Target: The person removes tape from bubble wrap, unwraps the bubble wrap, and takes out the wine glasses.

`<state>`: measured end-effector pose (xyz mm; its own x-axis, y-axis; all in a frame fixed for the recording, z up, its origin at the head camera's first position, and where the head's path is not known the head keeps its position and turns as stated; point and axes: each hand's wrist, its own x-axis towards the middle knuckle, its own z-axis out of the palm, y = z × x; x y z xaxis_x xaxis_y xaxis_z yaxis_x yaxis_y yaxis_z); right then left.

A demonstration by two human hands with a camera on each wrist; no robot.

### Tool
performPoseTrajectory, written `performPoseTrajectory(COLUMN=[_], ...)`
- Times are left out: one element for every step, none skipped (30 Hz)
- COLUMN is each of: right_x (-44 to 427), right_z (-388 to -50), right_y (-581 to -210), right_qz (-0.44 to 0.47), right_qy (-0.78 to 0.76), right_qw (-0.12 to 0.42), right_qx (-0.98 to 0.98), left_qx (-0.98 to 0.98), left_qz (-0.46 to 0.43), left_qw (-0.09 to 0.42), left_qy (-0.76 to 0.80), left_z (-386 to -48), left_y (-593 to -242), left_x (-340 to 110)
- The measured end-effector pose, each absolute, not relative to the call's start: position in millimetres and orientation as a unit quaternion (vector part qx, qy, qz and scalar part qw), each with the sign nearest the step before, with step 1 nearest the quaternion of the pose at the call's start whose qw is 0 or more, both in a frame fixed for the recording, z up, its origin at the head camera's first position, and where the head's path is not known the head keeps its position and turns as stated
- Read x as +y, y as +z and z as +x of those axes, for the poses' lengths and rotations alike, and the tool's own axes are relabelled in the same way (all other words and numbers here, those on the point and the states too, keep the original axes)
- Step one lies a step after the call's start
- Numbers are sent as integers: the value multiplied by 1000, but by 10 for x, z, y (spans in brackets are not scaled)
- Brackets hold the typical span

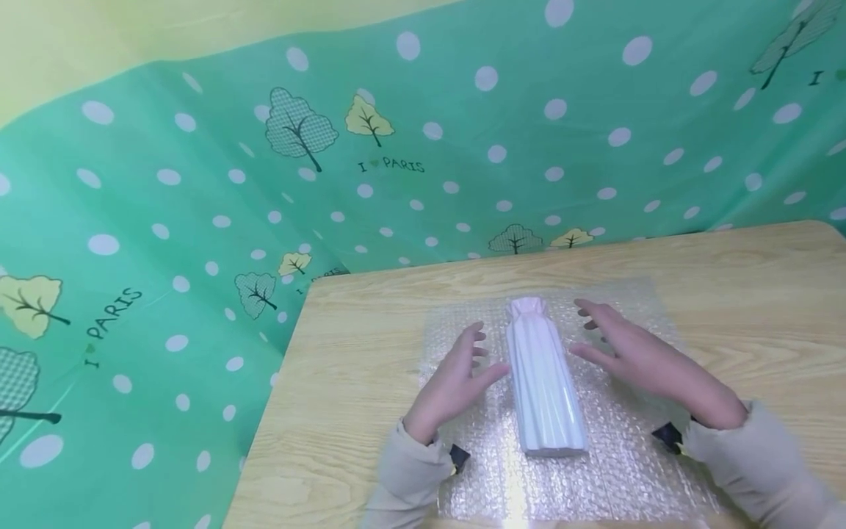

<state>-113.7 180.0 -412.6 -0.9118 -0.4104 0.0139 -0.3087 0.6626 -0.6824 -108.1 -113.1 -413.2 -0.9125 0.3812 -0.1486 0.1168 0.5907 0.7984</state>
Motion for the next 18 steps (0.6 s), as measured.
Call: performPoseTrajectory(right_x=[1788, 1776, 1766, 1758, 1751, 1743, 1735, 1726, 1718, 1708, 1698, 1691, 1682, 1673, 1667, 1659, 1651, 1647], right_z=[-1134, -1130, -1126, -1123, -1120, -1117, -1116, -1114, -1113, -1112, -1110, -1109, -1106, -1104, -1101, -1097, -1095, -1094], right_y=[-4137, -4143, -4151, -4160, -4168, -4177, -4188, -4199, -4213, -4226, -4236, -4244, -4252, -4259, -4265, -4267, -4271, -4275], right_qz=[-198, -199, -200, -202, -203, -203, -202, -200, -198, -196, -194, -194, -192, -192, -192, -192, -192, -194], right_qy=[-361, -362, -362, -363, -365, -368, -372, -377, -382, -387, -391, -392, -394, -394, -393, -392, -392, -394], right_qw=[72, 72, 73, 72, 71, 72, 74, 77, 81, 86, 91, 95, 98, 99, 98, 98, 98, 99], right_qx=[908, 908, 907, 907, 906, 905, 903, 901, 899, 897, 895, 894, 894, 894, 894, 894, 894, 893], left_qx=[877, 876, 875, 875, 875, 875, 874, 873, 872, 871, 870, 869, 868, 867, 866, 866, 865, 864], left_qz=[140, 138, 135, 132, 128, 124, 121, 119, 119, 118, 119, 122, 125, 127, 130, 132, 135, 136], left_qw=[156, 158, 160, 162, 165, 167, 170, 173, 175, 177, 178, 178, 179, 180, 181, 181, 182, 184], left_qy=[432, 434, 436, 437, 437, 438, 439, 440, 441, 442, 444, 446, 446, 447, 447, 448, 448, 449], left_z=[-1080, -1079, -1075, -1075, -1073, -1071, -1068, -1067, -1066, -1066, -1065, -1065, -1065, -1065, -1065, -1064, -1064, -1064], left_y=[-4138, -4142, -4147, -4151, -4155, -4161, -4163, -4167, -4171, -4175, -4177, -4181, -4184, -4186, -4190, -4193, -4198, -4204], left_x=[-1124, -1116, -1108, -1097, -1088, -1078, -1069, -1060, -1054, -1048, -1045, -1041, -1039, -1037, -1034, -1031, -1027, -1022])
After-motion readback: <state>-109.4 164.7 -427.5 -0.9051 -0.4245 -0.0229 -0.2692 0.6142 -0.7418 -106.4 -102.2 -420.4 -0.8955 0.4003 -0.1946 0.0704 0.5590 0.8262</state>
